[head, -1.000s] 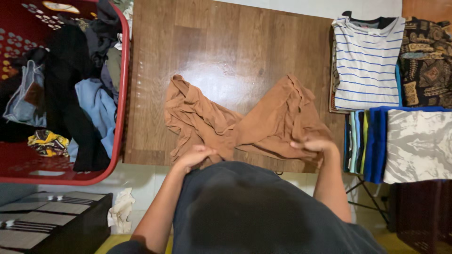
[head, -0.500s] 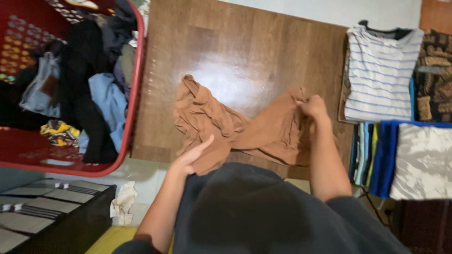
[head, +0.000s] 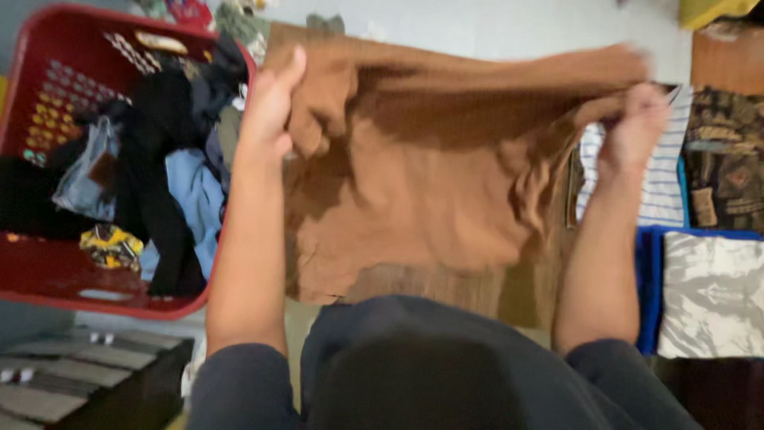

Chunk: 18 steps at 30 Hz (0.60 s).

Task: The person takes various clothing items from a basket, spreads them out on a table, and folds them one at a time, including a t-shirt, a dress, and a striped shirt.

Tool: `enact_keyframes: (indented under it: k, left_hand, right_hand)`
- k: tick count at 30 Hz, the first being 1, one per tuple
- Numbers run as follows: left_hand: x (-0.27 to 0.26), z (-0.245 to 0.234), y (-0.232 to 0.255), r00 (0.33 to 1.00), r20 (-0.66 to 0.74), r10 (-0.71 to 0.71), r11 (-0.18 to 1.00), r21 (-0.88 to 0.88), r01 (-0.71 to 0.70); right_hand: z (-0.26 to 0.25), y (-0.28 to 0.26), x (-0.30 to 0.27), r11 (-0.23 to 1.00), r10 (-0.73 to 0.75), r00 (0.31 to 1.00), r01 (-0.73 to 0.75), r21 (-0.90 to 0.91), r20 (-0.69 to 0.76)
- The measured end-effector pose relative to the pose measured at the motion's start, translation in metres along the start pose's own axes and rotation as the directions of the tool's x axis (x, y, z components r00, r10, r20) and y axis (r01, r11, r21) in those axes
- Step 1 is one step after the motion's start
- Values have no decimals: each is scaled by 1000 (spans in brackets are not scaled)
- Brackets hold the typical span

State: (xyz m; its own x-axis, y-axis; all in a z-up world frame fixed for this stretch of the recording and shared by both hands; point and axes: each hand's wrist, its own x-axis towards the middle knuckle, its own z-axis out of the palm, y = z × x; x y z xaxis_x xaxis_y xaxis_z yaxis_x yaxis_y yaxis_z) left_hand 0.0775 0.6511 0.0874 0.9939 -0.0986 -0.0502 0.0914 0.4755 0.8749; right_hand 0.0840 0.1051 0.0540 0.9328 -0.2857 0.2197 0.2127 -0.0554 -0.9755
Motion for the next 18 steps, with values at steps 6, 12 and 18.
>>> enact_keyframes:
  k: [6, 12, 18]
  left_hand:
    - [8, 34, 86, 890, 159, 427, 904, -68, -421]
    - [-111, -14, 8, 963, 129, -238, 852, 504, 143]
    - [-212, -120, -227, 831, -193, -522, 797, 237, 556]
  right_hand:
    - [-13, -117, -29, 907, -280, 960, 259, 332, 17]
    - [-54, -32, -120, 961, 100, 984, -57, 269, -150]
    - [-118, 152, -222, 741, 25, 984, -137, -658, -176]
